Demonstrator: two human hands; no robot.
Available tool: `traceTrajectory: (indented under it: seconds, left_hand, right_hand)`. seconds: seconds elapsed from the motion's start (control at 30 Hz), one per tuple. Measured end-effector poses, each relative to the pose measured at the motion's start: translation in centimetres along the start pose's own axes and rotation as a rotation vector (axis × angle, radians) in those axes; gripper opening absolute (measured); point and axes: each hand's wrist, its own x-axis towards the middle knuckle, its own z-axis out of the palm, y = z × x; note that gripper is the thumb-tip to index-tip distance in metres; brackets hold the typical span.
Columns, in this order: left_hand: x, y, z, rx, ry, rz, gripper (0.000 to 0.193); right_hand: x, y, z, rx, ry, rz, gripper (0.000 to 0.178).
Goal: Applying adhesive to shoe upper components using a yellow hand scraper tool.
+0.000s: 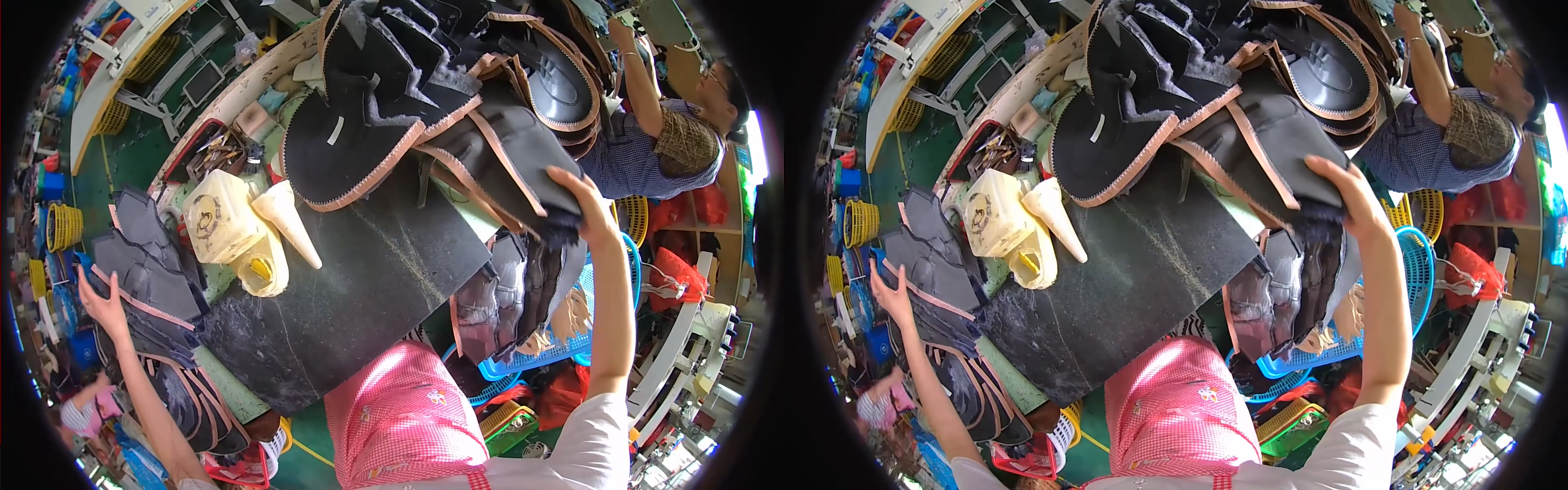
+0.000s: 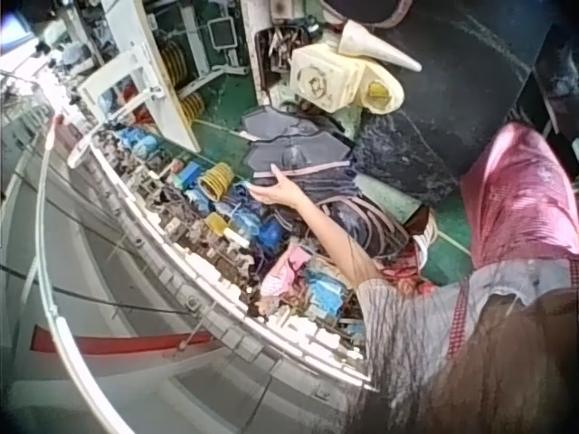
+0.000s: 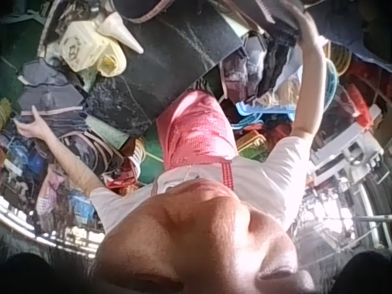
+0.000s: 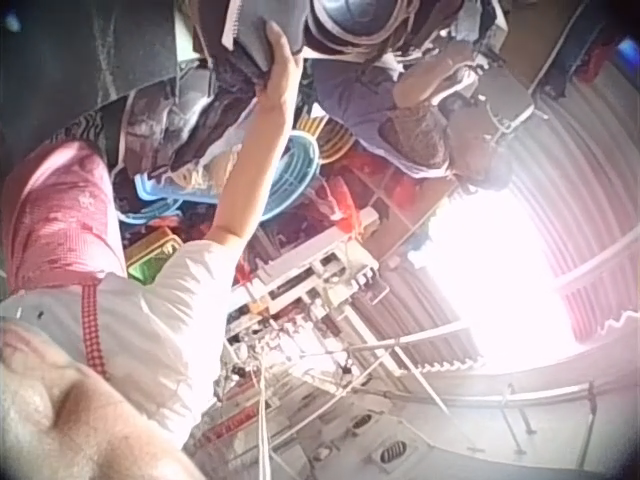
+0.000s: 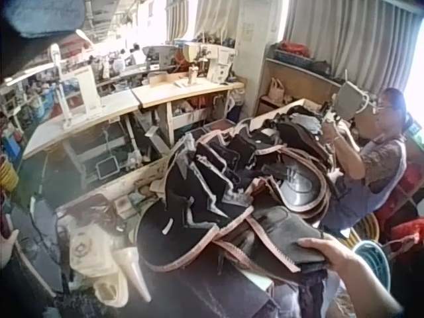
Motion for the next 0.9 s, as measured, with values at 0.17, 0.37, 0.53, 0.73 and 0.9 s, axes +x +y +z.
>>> traceTrajectory:
  seconds: [0.17,0.37,0.53,0.73,0.9]
  left_hand:
    - [-4.0,12.7,-3.2,-0.890,-0.115,-0.293,0.032]
    - [-11.8,35.6,-1.6,-1.497,-1.382,-0.322,0.065]
    - [-17.8,41.8,1.9,-1.492,-1.000,-0.411,0.082]
    - [-17.9,43.3,2.4,-1.716,-1.212,-0.552,0.067]
    - [-17.3,43.0,1.7,-1.773,-1.242,-0.558,0.081]
  right_hand:
    - [-8.5,6.8,1.9,-0.263,0.100,0.224,0.069]
    - [-13.8,16.9,5.5,-0.461,-0.393,0.174,0.062]
    - [-13.2,14.0,3.9,-0.840,-0.582,0.438,0.061]
    - [-9.0,14.6,5.2,-0.259,0.012,0.012,0.094]
    - [-12.6,14.8,9.6,-0.608,0.017,-0.556,0.085]
